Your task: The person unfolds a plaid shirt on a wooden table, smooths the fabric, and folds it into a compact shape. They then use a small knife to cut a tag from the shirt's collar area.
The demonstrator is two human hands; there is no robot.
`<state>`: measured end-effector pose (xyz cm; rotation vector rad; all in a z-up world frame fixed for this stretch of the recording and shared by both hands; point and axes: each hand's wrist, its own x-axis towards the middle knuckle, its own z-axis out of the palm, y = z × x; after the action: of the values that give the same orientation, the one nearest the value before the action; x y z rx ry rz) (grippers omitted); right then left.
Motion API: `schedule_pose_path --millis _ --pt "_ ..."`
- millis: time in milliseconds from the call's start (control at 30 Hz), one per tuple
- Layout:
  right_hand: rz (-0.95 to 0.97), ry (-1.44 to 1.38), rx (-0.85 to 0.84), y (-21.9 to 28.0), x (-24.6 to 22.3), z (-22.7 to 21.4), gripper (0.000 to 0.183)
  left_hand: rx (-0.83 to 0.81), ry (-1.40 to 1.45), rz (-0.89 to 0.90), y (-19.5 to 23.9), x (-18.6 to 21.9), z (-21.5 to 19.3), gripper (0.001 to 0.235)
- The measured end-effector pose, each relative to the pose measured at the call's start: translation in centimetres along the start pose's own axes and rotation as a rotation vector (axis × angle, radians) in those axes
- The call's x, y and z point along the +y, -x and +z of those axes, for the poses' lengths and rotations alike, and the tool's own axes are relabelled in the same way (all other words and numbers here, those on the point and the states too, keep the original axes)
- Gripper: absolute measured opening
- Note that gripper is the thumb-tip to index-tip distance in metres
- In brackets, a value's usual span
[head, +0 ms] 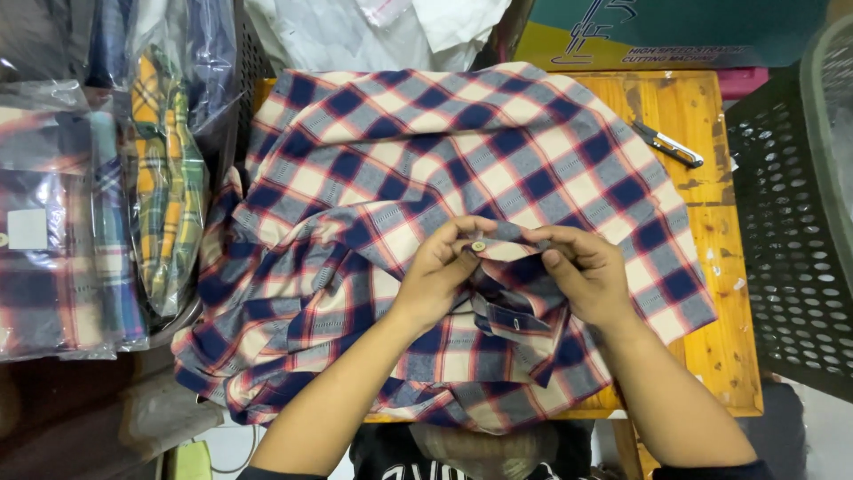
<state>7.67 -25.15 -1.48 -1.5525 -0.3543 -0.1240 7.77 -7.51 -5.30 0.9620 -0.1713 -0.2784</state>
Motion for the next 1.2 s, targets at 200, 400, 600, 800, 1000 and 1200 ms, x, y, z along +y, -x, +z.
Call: schedule_pose_path --millis 200,400,600,800,1000,1200 --pt "0.047 -0.237 0.003 0.7 1.6 -0.2 0.024 0.09 0.12 -0.001 0.1 1.6 1.5 0.024" --pt "0.03 -0.292 -0.039 1.0 3.1 -2.0 0.049 0.156 0.051 0.112 -0.1 1.1 0.7 0.028" --pt "-0.088 -0.055 -0.137 -0.5 -0.9 0.0 0.091 0.142 -0.122 0.147 -0.1 2.0 0.6 0.021" --pt "-0.076 0.041 -0.293 -0.1 -0.4 -0.7 0.096 0.088 -0.028 0.103 0.4 4.2 1.4 0.044" --pt "0.064 -0.288 -0.462 -0.4 -0.2 -2.7 0.099 0.068 0.029 0.018 0.4 5.1 1.8 0.061" --pt "0.178 -0.486 -0.333 0.1 1.3 -3.5 0.089 0.038 0.082 -0.014 0.4 4.6 1.7 0.072"
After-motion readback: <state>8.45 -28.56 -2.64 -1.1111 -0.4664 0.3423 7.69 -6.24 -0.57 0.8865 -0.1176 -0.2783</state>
